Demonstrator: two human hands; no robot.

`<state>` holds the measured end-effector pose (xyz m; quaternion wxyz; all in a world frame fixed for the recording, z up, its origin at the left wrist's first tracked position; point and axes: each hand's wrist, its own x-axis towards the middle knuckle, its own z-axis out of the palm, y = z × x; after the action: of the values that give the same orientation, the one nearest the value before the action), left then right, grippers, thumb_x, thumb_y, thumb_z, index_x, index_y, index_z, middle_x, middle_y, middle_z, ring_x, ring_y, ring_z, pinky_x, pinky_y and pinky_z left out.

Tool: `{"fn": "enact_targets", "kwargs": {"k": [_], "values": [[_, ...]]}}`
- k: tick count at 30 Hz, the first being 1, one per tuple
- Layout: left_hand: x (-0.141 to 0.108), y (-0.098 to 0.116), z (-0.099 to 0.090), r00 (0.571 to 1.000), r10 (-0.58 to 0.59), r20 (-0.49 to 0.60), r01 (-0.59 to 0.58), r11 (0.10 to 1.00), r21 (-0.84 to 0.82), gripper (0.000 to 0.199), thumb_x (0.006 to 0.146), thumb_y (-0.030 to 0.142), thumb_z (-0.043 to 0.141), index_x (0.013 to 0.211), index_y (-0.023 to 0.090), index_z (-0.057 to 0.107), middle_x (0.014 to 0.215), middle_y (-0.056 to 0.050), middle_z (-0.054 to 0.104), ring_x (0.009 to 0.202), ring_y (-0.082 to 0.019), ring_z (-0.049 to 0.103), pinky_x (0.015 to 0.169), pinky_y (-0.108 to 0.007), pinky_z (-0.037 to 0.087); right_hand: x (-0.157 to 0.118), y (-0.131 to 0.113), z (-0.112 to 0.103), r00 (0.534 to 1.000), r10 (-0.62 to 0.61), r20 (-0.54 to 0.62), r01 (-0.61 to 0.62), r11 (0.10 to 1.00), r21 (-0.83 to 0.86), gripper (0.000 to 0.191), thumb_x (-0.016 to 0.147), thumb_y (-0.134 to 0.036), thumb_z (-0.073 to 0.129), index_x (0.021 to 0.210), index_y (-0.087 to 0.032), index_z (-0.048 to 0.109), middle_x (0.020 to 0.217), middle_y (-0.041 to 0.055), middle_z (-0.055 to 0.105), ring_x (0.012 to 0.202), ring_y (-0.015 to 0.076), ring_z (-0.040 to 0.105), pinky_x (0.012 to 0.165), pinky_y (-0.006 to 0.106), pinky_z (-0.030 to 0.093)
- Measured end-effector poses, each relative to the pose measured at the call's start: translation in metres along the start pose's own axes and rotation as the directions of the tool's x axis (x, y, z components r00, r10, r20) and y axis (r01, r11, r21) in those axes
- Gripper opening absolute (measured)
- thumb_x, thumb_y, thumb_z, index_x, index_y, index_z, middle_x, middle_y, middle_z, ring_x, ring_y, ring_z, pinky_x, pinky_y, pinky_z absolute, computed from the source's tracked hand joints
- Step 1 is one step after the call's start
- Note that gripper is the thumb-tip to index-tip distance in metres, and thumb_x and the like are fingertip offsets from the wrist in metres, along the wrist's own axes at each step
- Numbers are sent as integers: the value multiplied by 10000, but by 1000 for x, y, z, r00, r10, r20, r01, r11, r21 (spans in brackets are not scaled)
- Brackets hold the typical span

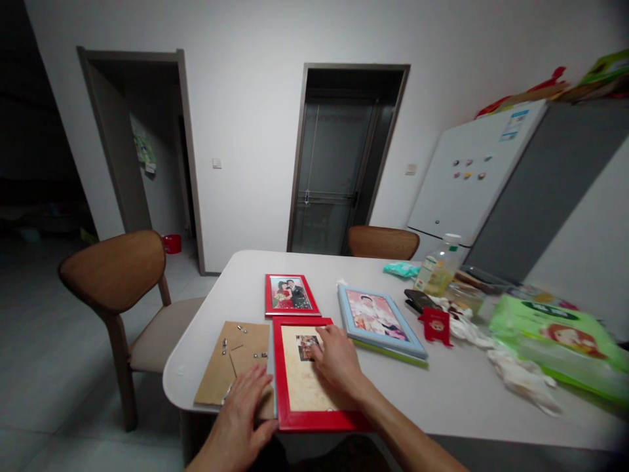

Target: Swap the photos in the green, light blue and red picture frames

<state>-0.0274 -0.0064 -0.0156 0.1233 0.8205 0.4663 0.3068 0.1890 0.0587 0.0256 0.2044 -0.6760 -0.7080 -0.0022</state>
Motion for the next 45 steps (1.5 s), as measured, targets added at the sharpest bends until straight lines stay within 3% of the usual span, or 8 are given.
{"fn": "enact_targets", "kwargs": {"k": [3,6,11,19,25,31,38,45], "values": [[-15,-35,-15,987,-150,-57,157,971,180,548,614,201,592,1146,183,462,1253,-129,435,1166,-281,359,950,-497,287,-14,-42,3,975,-220,26,211,959,192,330,771,-312,411,1053,-185,528,966,89,544,901,196,467,787,296,321],[-24,-60,-23,977,-177,-118,203,944,261,514,602,179,584,1108,187,495,1239,-112,456,1151,-270,381,942,-460,318,-32,-85,15,921,-369,126,332,912,240,366,701,-425,491,994,-213,546,920,77,542,872,227,462,758,343,336],[-24,-72,-25,978,-166,-126,193,949,249,493,580,180,603,1067,207,532,1201,-83,502,1112,-255,434,926,-407,360,-39,-109,33,920,-341,195,276,914,296,522,529,-388,640,1008,-210,531,983,84,489,911,253,433,768,375,351],[-4,-33,-43,973,44,-225,2,980,198,450,684,249,578,1122,202,487,1255,-100,439,1150,-245,386,920,-383,373,-29,-79,-10,959,-278,52,203,804,559,508,536,-175,560,1044,-181,553,987,74,516,927,208,454,820,307,368],[27,26,-9,996,66,-54,-59,990,129,471,678,244,606,1126,164,483,1246,-144,435,1155,-257,373,927,-413,365,-36,-8,-40,963,-250,100,181,876,446,466,538,-152,508,998,-177,582,1007,76,522,949,202,463,859,320,353],[38,57,27,994,34,102,-44,994,103,463,643,234,640,1075,112,525,1197,-189,473,1110,-293,426,913,-437,374,-48,44,-31,971,-179,158,119,937,330,434,546,-162,483,963,-151,604,989,82,531,950,208,468,867,310,348],[32,46,32,999,17,34,-23,984,178,328,695,159,558,1022,141,551,1160,-139,527,1081,-251,469,906,-432,386,-43,36,-7,973,-212,92,173,933,316,410,561,-147,480,947,-144,617,968,87,536,921,203,471,842,308,358],[29,47,26,985,-29,169,5,990,142,597,594,383,676,1086,91,506,1238,-183,433,1163,-297,359,956,-473,303,-41,36,6,967,-250,47,233,945,228,354,579,-147,499,907,-194,627,936,72,539,875,206,469,777,316,366]]}}
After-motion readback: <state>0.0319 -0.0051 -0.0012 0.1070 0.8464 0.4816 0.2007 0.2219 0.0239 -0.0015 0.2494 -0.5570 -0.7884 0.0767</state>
